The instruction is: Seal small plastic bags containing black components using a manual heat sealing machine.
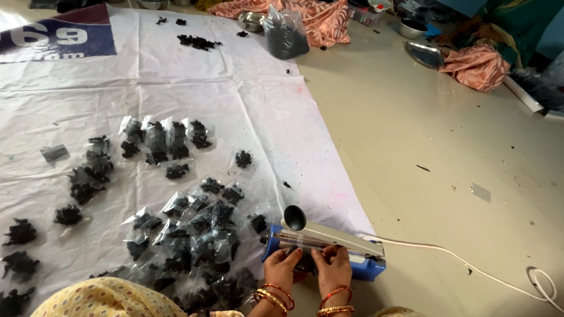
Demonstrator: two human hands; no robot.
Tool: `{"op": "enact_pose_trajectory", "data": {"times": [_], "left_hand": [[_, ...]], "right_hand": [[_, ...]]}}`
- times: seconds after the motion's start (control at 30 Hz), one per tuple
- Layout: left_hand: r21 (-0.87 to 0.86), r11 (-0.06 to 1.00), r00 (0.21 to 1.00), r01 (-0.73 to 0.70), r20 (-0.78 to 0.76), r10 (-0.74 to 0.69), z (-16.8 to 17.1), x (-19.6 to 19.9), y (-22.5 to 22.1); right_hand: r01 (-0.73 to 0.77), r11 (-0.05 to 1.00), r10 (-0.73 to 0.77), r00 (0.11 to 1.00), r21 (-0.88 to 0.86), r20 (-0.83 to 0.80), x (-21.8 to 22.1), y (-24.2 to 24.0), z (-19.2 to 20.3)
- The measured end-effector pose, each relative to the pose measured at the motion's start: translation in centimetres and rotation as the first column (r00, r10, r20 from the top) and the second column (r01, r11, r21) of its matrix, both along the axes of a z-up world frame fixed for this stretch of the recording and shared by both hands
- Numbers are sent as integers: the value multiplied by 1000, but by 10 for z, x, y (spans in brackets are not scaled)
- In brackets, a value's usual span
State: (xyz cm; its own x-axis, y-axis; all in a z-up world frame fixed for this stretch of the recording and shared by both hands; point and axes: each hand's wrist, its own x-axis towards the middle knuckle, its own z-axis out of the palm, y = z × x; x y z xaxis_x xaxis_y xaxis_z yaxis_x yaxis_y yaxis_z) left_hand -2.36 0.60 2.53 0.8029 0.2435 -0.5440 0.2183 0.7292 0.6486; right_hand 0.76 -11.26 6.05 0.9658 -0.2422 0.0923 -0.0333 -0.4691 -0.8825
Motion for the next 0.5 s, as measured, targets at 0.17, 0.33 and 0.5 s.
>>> {"op": "enact_pose_trajectory", "data": {"times": [0.17, 0.33, 0.5], "left_hand": [[56, 998, 999, -30, -17, 31, 5, 3, -1], [36, 999, 999, -16, -27, 17, 16, 3, -1], [-27, 999, 995, 33, -92, -35, 23, -1, 6]], "right_hand": [[23, 993, -8, 991, 113, -132, -1, 1, -6], [27, 1000, -27, 998, 3, -52, 8, -5, -18], [73, 996, -75, 996, -52, -39, 8, 2, -12]]}}
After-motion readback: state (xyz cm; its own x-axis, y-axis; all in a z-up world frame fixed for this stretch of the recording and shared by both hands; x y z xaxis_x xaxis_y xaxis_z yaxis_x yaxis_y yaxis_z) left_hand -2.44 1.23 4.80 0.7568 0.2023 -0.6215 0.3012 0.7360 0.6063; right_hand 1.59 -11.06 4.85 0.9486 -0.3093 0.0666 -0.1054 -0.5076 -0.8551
